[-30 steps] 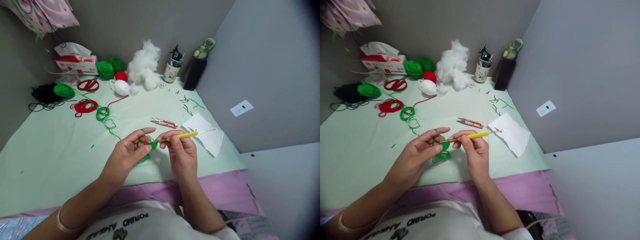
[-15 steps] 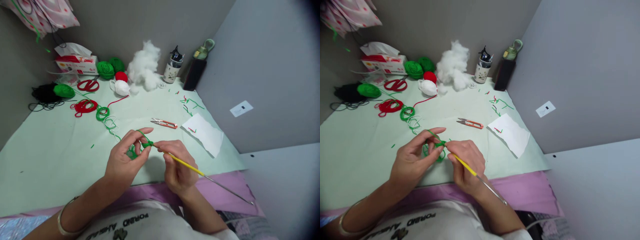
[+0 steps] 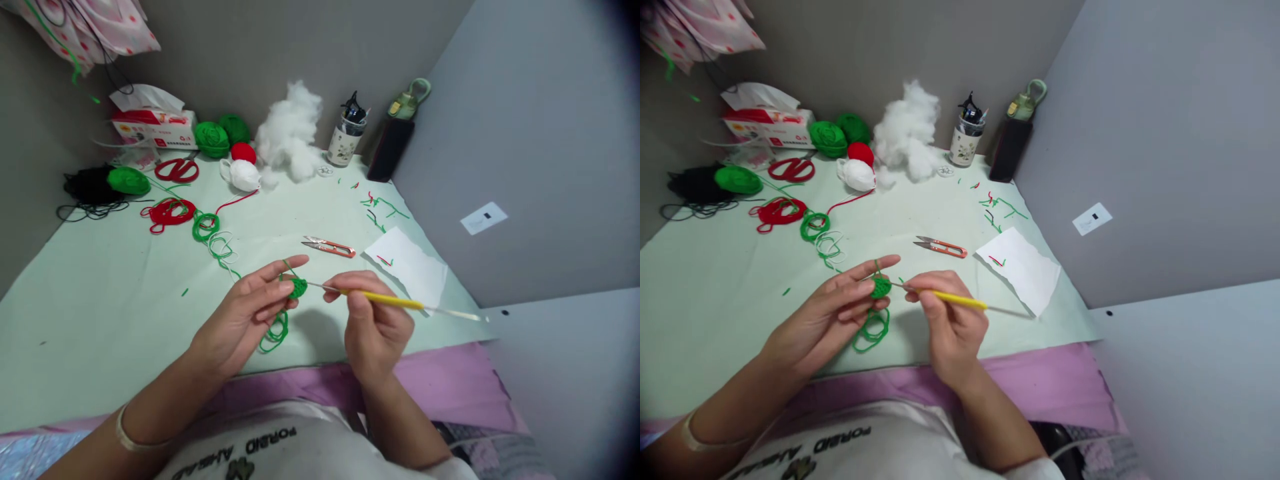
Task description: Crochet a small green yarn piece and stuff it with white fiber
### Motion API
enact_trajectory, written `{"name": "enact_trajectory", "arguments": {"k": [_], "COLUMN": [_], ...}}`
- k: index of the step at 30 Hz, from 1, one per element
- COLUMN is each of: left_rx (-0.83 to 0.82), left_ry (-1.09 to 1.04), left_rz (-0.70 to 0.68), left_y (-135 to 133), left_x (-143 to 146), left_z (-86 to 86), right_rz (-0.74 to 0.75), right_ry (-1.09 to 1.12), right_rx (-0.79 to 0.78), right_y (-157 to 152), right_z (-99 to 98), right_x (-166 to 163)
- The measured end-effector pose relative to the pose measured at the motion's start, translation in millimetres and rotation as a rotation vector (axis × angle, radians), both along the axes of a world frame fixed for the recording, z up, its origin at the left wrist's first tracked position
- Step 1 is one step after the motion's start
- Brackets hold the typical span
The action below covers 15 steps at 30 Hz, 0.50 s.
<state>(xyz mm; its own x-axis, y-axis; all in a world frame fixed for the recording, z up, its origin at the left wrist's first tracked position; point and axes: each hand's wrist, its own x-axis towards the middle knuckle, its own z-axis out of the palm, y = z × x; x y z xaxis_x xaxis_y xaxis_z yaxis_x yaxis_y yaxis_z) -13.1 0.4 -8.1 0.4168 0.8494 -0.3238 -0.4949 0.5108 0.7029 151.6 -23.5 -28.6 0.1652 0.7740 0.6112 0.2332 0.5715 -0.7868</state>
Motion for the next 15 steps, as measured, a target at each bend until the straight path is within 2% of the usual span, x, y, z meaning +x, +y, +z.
{"name": "enact_trajectory", "arguments": {"k": [1, 3, 6, 9, 12, 13, 15], "left_rx": [0.018, 0.078, 0.17, 0.199, 0.108, 0.057, -0.032], "left_ry": [0.01, 0.041, 0.105, 0.159, 0.09, 0.047, -0.034], "left_rz": [-0.002, -0.019, -0.003, 0.069, 0.056, 0.027, -0.015], "left_y": [0, -1, -4, -5, -3, -2, 0], "left_x": [0, 1, 4, 7, 7, 6, 3], "left_z": [0.4, 0.8, 0.2, -1.4, -2.7, -2.9, -2.9], "right_rz": [0.031, 0.104, 0.11, 0.035, -0.039, -0.053, -0.062], "right_ry": [0.1, 0.166, 0.085, -0.119, -0.391, -0.416, -0.318], "right_rx": [-0.044, -0.096, -0.121, -0.028, 0.12, 0.145, 0.132], "right_y": [2, 6, 5, -1, -7, -7, -5], "right_z": [1.7, 3.7, 3.4, 0.6, -1.8, -1.9, -0.9], "right_x": [-1, -2, -5, -5, -3, -2, 0]}}
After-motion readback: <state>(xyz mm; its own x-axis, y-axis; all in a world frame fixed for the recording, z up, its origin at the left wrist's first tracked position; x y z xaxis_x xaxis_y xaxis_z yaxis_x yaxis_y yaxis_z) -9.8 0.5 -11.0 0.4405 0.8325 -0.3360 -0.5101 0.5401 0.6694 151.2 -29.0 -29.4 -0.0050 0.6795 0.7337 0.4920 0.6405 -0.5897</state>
